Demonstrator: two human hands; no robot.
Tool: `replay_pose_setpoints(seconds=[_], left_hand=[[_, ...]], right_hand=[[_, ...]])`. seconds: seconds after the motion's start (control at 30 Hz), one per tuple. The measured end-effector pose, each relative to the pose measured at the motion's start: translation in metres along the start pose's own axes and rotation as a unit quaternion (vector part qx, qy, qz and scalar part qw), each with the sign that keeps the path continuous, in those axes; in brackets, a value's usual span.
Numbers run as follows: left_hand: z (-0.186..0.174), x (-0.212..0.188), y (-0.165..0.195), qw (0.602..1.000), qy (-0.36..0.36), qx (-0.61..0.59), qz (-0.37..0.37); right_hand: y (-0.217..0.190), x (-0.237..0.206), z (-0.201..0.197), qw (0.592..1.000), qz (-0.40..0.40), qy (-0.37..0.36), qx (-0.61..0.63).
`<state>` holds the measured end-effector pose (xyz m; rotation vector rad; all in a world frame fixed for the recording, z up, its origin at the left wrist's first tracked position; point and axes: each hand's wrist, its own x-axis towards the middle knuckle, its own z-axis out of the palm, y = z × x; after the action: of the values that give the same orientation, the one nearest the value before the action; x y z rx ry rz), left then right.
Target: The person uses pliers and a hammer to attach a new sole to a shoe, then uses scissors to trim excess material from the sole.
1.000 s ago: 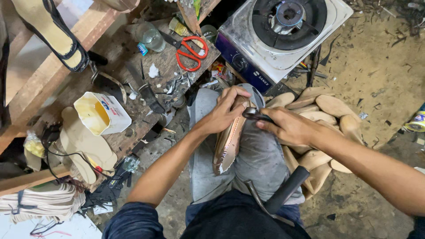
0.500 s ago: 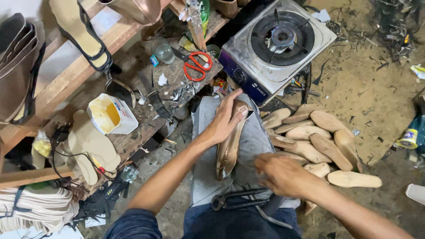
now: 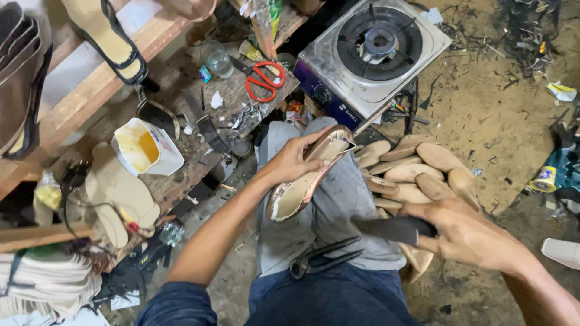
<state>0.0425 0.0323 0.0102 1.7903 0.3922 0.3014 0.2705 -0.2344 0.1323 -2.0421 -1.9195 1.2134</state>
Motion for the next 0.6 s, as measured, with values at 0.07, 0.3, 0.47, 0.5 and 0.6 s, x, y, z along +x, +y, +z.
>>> replay_pose_setpoints(seconds=[0.07,0.3,0.47,0.5,0.6], left_hand=[[0.006,0.004,-0.002,0.998,0.005,-0.02,0.062],[0.003,0.0,-0.017,1.0,0.017,0.018,-0.003],[0.0,-0.001,-0.024,1.0,0.015,-0.021,-0.01],[-0.001,-0.002,-0.025,0.999,0.018,-0.031,0.003],[-0.007,-0.004,-0.027,0.998,0.023,-0.033,0.046]], right_hand=[[-0.017,-0.004,-0.008,0.973,-0.063,0.21,0.072],[-0.015,0.097,0.033,0.829,-0.329,0.384,0.24],[0.02,0.109,0.052,0.916,-0.12,0.381,0.04],[0.022,0.109,0.055,0.882,-0.211,0.376,0.189],[0.026,0.118,0.059,0.843,-0.273,0.329,0.327]])
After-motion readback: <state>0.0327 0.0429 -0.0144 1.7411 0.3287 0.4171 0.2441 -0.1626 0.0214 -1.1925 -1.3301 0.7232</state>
